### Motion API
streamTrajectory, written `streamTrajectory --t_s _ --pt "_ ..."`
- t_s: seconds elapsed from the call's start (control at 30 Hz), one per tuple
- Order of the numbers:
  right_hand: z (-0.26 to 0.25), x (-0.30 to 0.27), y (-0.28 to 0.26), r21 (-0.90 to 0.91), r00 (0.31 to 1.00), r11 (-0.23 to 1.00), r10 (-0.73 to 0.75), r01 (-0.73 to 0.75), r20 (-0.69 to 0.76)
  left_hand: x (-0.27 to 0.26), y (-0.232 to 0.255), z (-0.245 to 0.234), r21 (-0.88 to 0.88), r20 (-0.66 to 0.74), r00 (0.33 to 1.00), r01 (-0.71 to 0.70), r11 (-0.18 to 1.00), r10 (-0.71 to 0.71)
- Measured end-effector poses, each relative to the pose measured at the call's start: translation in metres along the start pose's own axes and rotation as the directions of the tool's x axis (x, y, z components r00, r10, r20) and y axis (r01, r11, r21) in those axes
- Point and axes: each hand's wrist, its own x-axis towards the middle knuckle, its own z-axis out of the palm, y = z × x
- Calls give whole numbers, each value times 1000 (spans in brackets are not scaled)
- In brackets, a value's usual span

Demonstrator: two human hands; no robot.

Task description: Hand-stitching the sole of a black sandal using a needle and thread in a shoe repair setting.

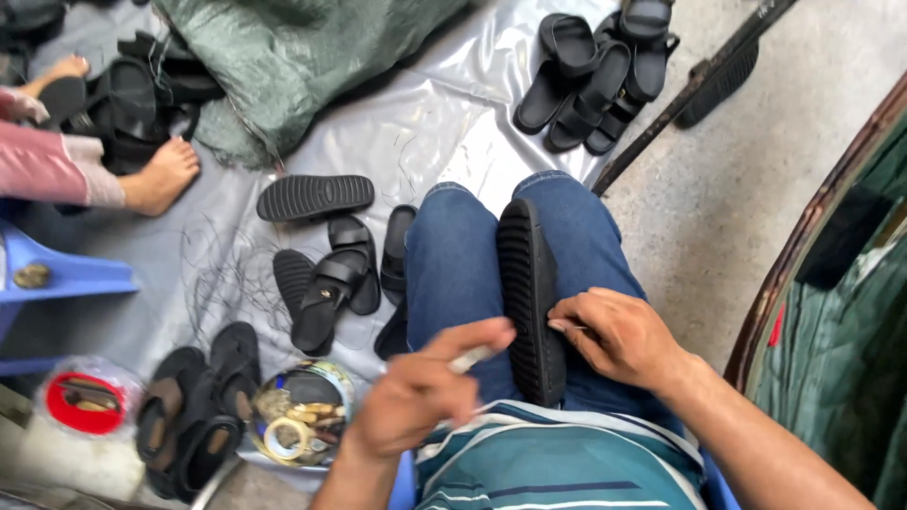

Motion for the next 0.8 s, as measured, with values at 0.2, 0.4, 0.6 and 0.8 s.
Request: streamTrajectory --t_s 0.2,0.4,0.6,0.8 --pt "2 -5 15 42 1000 999 -28 28 10 20 -13 29 354 -361 932 99 930 38" --pt "24 -18 20 84 968 993 -57 80 -243 18 -57 23 814 -271 936 99 572 224" --pt "1 -11 6 69 974 994 -69 85 -215 16 -55 7 715 -201 970 50 697 137" --pt "-47 -18 -19 141 944 954 225 -264 243 -24 -50 -34 268 -829 551 533 803 -90"
